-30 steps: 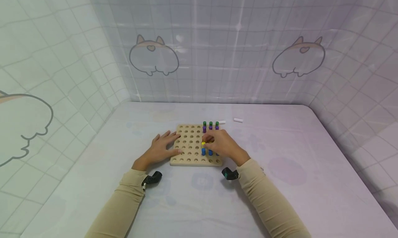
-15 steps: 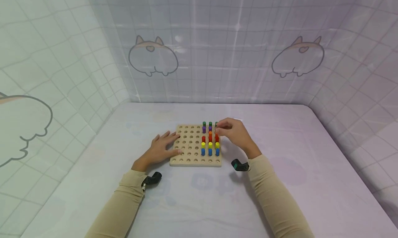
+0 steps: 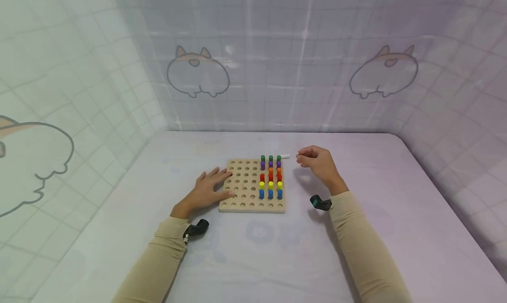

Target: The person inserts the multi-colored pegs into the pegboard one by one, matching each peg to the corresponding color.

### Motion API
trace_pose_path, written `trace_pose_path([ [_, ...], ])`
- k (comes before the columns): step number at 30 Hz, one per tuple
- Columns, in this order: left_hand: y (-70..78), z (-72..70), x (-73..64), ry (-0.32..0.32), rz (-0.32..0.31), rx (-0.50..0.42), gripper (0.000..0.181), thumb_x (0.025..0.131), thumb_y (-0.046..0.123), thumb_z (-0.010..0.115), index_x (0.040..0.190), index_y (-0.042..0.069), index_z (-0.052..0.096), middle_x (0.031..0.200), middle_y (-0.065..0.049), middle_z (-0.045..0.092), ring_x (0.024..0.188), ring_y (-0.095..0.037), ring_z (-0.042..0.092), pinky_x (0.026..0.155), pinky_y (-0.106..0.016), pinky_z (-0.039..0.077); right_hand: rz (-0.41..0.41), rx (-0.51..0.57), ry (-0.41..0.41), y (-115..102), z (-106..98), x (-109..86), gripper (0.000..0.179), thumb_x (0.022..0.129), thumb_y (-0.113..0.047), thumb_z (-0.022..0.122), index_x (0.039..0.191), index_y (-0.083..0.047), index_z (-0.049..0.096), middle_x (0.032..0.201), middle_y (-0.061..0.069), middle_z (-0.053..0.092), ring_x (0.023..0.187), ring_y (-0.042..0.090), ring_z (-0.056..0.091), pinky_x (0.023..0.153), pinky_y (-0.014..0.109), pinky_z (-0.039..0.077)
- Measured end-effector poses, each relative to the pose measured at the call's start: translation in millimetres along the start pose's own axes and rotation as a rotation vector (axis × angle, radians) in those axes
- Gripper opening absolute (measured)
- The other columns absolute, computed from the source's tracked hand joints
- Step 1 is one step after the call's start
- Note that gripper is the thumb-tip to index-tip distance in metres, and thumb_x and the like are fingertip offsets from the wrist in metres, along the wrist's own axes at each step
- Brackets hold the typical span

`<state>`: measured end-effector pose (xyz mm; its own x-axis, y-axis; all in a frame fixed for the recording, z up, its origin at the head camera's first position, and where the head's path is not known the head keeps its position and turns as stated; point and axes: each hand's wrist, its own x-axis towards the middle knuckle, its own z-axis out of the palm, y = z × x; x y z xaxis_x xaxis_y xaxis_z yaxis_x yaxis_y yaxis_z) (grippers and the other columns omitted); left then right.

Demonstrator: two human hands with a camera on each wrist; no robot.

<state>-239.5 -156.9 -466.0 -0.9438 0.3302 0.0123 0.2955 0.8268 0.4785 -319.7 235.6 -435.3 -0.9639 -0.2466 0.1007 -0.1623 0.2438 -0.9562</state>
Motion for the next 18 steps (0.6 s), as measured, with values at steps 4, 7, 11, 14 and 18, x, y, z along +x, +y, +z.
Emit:
trace_pose_path([
  [4,0.9,0.4,-0.7,0.002,-0.003,-0.001,0.086,0.088,0.069,0.060,0.157,0.021,0.039,0.162,-0.005,0.031,0.153,-0.028,0.012,0.119,-0.057,-0.003,0.006,-0.018,0.042,7,-8,2.8,0.037,0.099,-0.023,0.067,0.123,0.005,0.063,0.123,0.024,0.065,0.100,0.017,0.068,0.083,0.027,0.057],
  [7,1.6,0.2,-1.1,0.008,0.004,0.000,0.086,0.088,0.068,0.061,0.156,0.019,0.040,0.162,-0.006,0.032,0.152,-0.030,0.014,0.119,-0.058,-0.002,0.016,-0.026,0.057,11,-15,5.9,0.038,0.099,-0.023,0.067,0.124,0.005,0.063,0.124,0.023,0.065,0.100,0.015,0.068,0.084,0.027,0.057],
  [11,3.0,-0.1,-1.2,0.011,0.008,0.000,0.085,0.089,0.067,0.061,0.156,0.018,0.041,0.161,-0.008,0.033,0.152,-0.031,0.014,0.118,-0.059,-0.002,0.028,0.003,0.076,15,-22,10.1,0.037,0.098,-0.022,0.068,0.123,0.005,0.063,0.122,0.021,0.066,0.099,0.016,0.068,0.085,0.030,0.057],
  [14,3.7,-0.3,-1.0,0.009,0.002,0.002,0.085,0.089,0.067,0.061,0.156,0.019,0.041,0.161,-0.007,0.033,0.152,-0.030,0.014,0.119,-0.059,-0.002,0.040,0.058,0.105,16,-25,14.3,0.039,0.097,-0.021,0.070,0.123,0.007,0.062,0.119,0.017,0.067,0.098,0.016,0.069,0.083,0.029,0.058],
  [18,3.7,-0.6,-1.2,0.008,-0.001,0.005,0.084,0.089,0.066,0.061,0.156,0.018,0.041,0.161,-0.007,0.033,0.152,-0.030,0.014,0.119,-0.059,-0.002,0.065,0.106,0.136,18,-27,21.4,0.043,0.096,-0.019,0.071,0.125,0.010,0.059,0.117,0.013,0.068,0.097,0.014,0.069,0.083,0.027,0.058],
])
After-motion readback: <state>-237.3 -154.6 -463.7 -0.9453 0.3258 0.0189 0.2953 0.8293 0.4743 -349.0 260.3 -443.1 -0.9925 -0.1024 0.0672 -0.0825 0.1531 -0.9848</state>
